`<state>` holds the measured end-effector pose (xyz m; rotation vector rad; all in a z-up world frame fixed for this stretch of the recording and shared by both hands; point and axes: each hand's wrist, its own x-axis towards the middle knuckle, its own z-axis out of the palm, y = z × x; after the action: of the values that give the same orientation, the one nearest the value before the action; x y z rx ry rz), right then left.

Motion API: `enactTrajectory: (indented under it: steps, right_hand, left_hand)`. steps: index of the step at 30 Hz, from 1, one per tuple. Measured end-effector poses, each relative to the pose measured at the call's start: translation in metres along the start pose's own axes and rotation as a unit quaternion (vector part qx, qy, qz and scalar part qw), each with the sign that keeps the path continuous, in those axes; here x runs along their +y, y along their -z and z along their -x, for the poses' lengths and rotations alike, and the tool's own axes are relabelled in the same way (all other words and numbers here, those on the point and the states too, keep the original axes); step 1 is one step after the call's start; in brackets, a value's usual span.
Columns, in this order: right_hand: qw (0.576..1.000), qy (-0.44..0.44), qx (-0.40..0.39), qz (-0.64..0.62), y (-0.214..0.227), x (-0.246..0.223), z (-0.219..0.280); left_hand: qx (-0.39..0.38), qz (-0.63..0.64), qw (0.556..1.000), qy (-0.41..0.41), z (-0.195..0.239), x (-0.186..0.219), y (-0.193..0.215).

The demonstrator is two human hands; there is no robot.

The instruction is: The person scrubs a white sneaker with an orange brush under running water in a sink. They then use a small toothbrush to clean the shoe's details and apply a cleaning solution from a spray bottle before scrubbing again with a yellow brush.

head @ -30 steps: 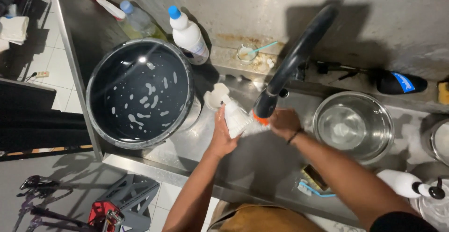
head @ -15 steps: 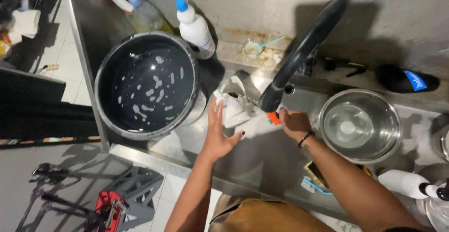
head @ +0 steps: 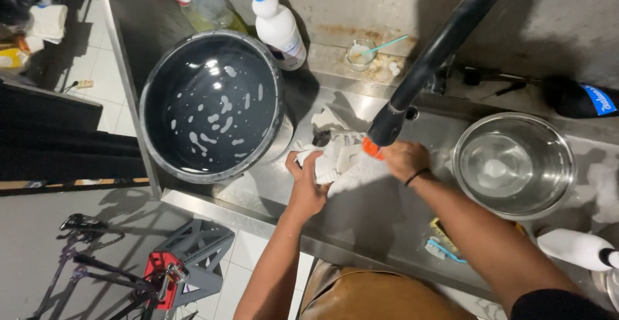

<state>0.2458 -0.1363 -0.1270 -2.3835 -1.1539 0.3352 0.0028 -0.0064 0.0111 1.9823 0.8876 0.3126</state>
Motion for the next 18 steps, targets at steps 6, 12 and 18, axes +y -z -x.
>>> enactTrajectory:
  steps: [6, 12, 18]
  right_hand:
    - [0.998, 0.033, -0.034, 0.036, 0.015, -0.058, 0.012]
    - [0.999, 0.018, -0.007, 0.031, -0.043, -0.019, 0.009]
    - [0.936, 0.176, -0.117, 0.280, 0.025, 0.021, -0.013]
  left_hand:
    - [0.005, -0.004, 1.000, 0.005, -0.012, -0.003, -0.013]
    - [0.000, -0.009, 1.000, 0.021, -0.012, -0.022, -0.026]
    - [-0.023, 0.004, 1.000, 0.008, -0.007, -0.003, -0.015]
